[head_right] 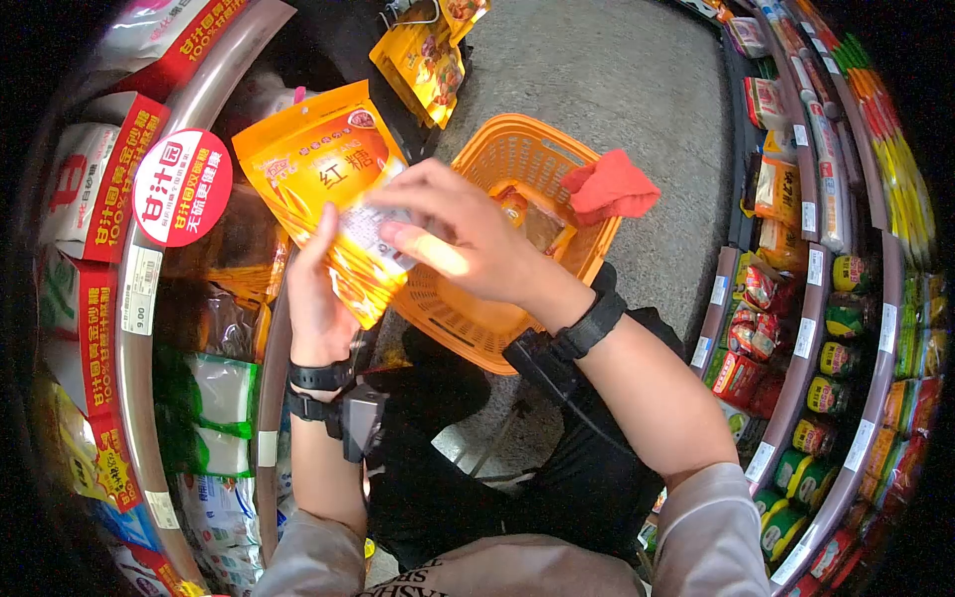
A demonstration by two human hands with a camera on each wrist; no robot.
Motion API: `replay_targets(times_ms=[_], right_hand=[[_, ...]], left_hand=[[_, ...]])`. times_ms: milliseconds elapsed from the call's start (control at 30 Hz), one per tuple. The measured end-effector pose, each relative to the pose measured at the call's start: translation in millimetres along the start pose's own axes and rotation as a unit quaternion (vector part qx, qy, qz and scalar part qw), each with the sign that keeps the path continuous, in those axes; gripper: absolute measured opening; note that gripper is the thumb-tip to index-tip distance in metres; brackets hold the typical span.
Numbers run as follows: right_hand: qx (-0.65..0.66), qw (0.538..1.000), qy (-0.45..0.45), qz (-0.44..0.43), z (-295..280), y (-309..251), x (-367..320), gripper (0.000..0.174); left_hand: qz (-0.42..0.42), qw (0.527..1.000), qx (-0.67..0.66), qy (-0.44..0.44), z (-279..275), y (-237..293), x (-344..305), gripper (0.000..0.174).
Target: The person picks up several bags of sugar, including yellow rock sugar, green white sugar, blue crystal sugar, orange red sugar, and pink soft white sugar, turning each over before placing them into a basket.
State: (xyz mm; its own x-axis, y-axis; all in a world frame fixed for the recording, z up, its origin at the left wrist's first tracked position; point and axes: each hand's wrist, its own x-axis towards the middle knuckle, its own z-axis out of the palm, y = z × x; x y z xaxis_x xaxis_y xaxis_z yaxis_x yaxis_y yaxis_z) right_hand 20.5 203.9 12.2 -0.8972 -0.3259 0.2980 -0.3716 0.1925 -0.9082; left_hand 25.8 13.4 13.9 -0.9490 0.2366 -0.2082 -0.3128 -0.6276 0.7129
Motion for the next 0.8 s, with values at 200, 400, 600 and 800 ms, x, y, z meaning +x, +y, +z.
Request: replay_targets(times_ms=[200,400,600,800], right_hand=[[0.037,0.992,0.12,0.015,2,18,7,0.055],[0.266,0.949,0.001,0.171,-4,0,0,0.045],[0.271,0.948,0.023,0.163,-3,8,1,0.039],[0.293,0.934,0.03,0.202,-5,4,3,0.037]], left_hand=[[0.032,0.999,-0.037,-0.022,4,22,-9,0.051],[0.043,0.996,0.076,-0.035,1,17,-9,0.046],[0.099,0.972,0.209,-0.033,0,15,-6,0.036],[0.056,0.992,0.106,-0.038,1,17,-2,0.036]])
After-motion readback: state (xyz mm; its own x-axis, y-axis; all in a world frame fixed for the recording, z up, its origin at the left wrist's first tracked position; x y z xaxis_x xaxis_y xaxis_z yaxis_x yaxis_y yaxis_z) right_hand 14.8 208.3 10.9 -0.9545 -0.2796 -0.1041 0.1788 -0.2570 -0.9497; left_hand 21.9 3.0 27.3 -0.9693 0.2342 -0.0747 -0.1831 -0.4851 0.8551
